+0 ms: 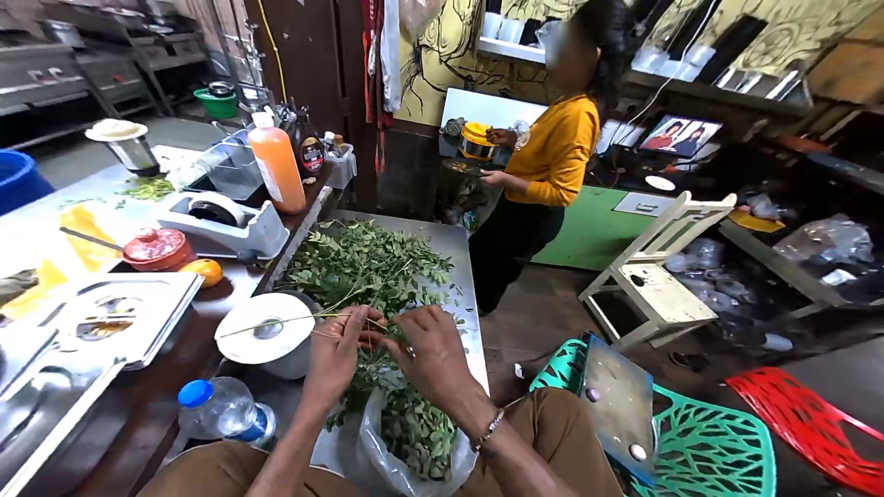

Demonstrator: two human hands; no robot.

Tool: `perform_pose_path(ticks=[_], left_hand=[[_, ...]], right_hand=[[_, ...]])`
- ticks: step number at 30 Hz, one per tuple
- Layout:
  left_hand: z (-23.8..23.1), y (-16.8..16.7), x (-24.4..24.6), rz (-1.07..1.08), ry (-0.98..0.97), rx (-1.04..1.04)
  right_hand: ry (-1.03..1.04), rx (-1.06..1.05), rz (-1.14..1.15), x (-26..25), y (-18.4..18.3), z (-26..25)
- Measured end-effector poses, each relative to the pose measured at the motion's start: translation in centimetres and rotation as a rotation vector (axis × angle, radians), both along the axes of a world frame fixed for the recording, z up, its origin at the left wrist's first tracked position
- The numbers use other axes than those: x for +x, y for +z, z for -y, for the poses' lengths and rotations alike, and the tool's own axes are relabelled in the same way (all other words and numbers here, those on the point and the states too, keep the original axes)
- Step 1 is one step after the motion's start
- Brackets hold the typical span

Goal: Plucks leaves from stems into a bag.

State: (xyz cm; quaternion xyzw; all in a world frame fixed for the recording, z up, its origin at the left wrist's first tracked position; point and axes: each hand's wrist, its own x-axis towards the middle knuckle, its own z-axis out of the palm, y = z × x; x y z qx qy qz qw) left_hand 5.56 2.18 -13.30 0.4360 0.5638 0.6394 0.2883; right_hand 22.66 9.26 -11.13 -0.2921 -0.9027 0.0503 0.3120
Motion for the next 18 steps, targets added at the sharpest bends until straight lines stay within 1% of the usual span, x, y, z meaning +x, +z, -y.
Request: perform_pose_path(ticks=[4,8,11,13,16,18], left_hand=[[-0.1,-0.6,0.0,-0.05,0.006,-0.024],[-0.4,-0.8,0.6,-0.098,0.053,-0.067],[-0.2,0.3,-0.2,-0.019,0.165,-0.043],[0.2,0.8,-2.0,0.028,0.263,-0.025],[0.3,1.2,-4.6,0.144,0.414,0.045],[0.3,1.3,-5.1,0.213,0.425,0.068]], right_hand=[[0.004,0.021,0.103,-1.3,-1.3,-0.3],[0.021,-0.069,0.178,-0.4,-1.8,0.2],[0.037,-0.106,0.214,1.3,-2.4,1.5],[0.019,-0.15,0.213,3.2,-3.5,3.0],[-0.013,-0.28,0.212,5.6,-6.8,5.4],[-0.022,-0.331,0.22,6.7,-9.1,6.6]])
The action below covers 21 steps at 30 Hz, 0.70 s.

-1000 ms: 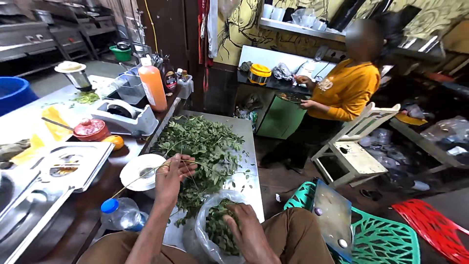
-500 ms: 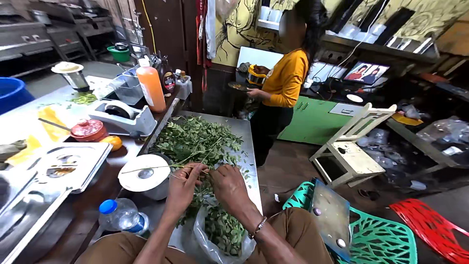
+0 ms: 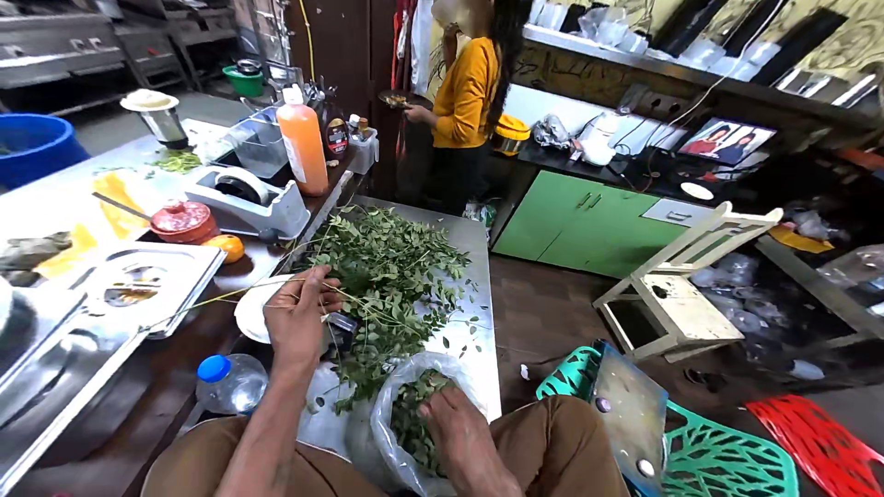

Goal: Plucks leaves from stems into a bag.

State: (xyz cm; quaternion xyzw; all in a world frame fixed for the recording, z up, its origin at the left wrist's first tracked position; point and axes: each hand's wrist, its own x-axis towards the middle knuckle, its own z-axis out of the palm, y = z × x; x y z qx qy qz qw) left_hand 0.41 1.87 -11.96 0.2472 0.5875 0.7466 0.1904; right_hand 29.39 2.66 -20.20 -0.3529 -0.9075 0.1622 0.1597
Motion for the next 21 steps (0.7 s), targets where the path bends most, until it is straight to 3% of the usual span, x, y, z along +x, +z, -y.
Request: perform_pose_path(ticks=[3,6,8,11,14,16,21], left_hand=[[-0.2,-0.1,1.1,0.012,-0.093,0.0],[-0.2,-0.2,2.5,0.006,-0.217,0.001],[-0.1,-0.2,3.2,-0.016,-0.275,-0.004],[-0.3,-0.3,3.9,-0.023,-0.319,0.034],[-0.5,-0.7,4.1,-0.005,-0.367,0.082],[-0.5,-0.8,4.1,0.011,-0.379,0.096],[-0.3,-0.2,3.8,0.08,-0.307,0.112]], right_hand=[[0.006,0.012,-0.093,0.6,0.4,-0.2],[0.042,0.1,-0.488,-0.4,5.0,-2.0],[0.055,0.15,-0.608,-1.8,8.1,-3.6],[0.125,0.104,-0.506,-4.4,9.9,-6.4],[0.323,-0.08,-0.306,-6.7,8.9,-8.5],[0.409,-0.171,-0.304,-7.6,7.5,-8.5],[0.323,-0.158,-0.342,-5.0,5.1,-5.9]])
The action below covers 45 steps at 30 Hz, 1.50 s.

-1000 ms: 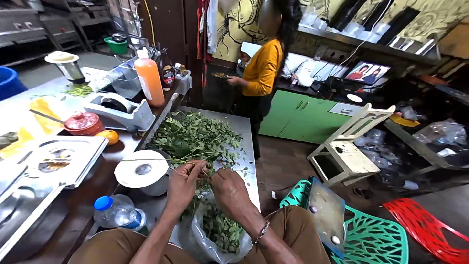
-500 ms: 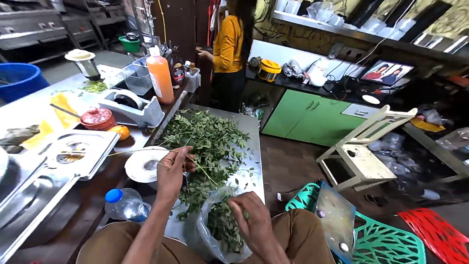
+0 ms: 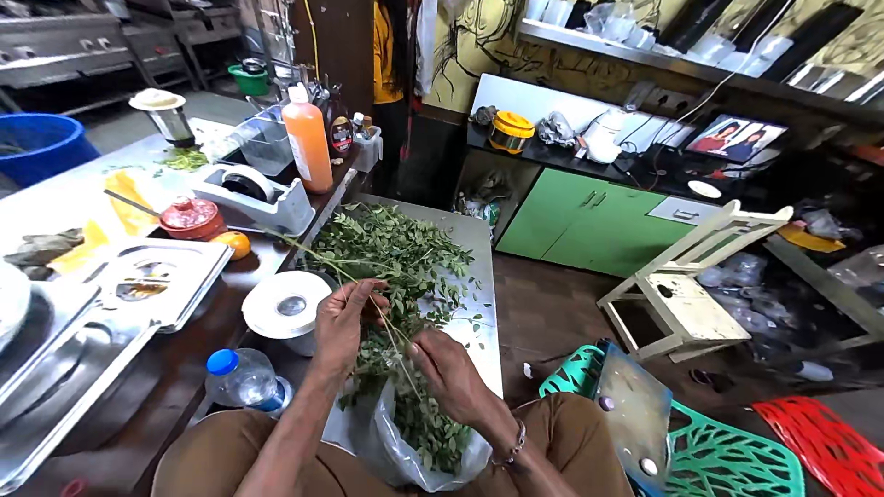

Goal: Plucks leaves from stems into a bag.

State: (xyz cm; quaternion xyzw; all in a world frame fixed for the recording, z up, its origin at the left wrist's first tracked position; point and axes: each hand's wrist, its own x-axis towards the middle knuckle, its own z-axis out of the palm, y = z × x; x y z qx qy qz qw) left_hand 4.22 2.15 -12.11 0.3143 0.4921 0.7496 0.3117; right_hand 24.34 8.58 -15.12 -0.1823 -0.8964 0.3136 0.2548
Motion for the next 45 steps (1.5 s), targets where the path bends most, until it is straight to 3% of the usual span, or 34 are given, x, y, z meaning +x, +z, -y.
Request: perform_pose_path(ticks=[4,7,9,13,18,22,26,30,40,43,45], left_hand=[[0.2,0.9,-3.2,0.127,0.199,0.032],[0.3,1.2,-3.5,0.178,0.225,0.073],[0.3,1.0,-2.7,0.18,0.195,0.059],[0.1,0.5,-1.4,0.183,0.132,0.053],[0.1,0.2,-0.7,0.172,0.089,0.019],[0.1,0.1,-0.5,0.169,0.099,0.032],[0.0,0.2,-1.6,0.245,0.214,0.079],[0.2,0.9,-2.9,0.238,0.283,0.103],[0.8,1.5,-4.6,0.242,0.433,0.158],[0.4,1.0,-2.9,0.226,0.379,0.153],[0.0,0.8,-1.3,0.235,0.327,0.141]], right_hand=[[-0.104,-0.035,0.058,4.2,-3.5,2.8],[-0.173,-0.032,0.105,5.6,-5.8,4.2],[-0.224,-0.035,0.096,5.5,-5.0,4.3],[-0.333,-0.05,-0.155,3.3,-1.6,2.6],[-0.136,-0.203,-0.008,-1.0,0.3,1.4],[-0.089,-0.149,0.004,-3.5,-0.3,1.7],[-0.064,-0.116,0.1,-1.1,-0.7,4.5],[-0.119,-0.076,0.077,3.1,-3.4,7.1],[-0.373,0.119,0.328,5.2,-5.4,5.9],[-0.391,0.084,0.192,3.6,-3.9,5.2],[-0.326,-0.137,0.023,1.8,-2.0,4.8]])
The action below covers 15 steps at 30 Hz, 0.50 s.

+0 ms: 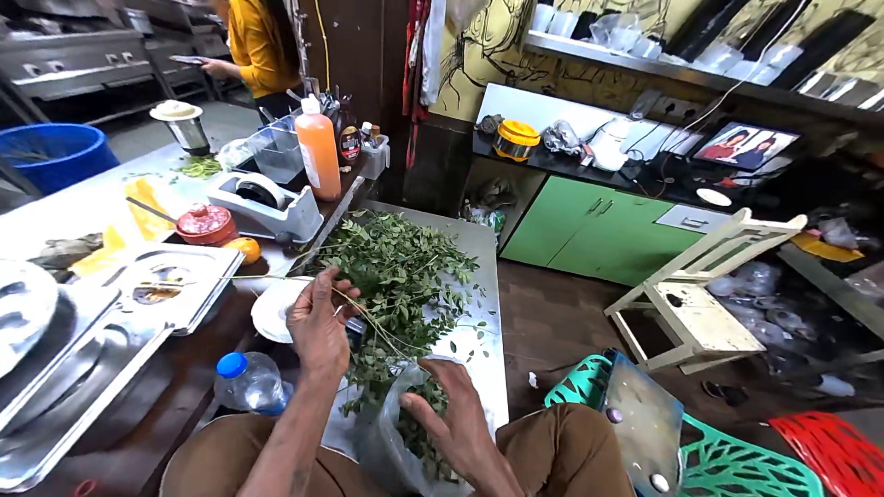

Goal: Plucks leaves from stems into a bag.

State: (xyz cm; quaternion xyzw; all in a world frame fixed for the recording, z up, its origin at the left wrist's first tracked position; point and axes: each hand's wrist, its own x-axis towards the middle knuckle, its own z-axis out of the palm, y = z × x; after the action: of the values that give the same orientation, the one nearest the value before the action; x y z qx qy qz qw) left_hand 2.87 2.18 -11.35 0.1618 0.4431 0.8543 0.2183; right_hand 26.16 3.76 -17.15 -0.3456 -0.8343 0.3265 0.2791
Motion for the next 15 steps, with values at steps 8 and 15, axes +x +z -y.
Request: perform_pose_path(ticks=[8,15], left_hand=[[-0.4,-0.4,3.4,0.046,-0.159,0.021],[0.4,0.6,0.0,-0.041,-0.013,0.029]], right_hand=[[0.158,-0.555,-0.595,-6.3,3.6,-1.2],[0.324,-0.331,-0.191,-1.3,2.1,2.2]])
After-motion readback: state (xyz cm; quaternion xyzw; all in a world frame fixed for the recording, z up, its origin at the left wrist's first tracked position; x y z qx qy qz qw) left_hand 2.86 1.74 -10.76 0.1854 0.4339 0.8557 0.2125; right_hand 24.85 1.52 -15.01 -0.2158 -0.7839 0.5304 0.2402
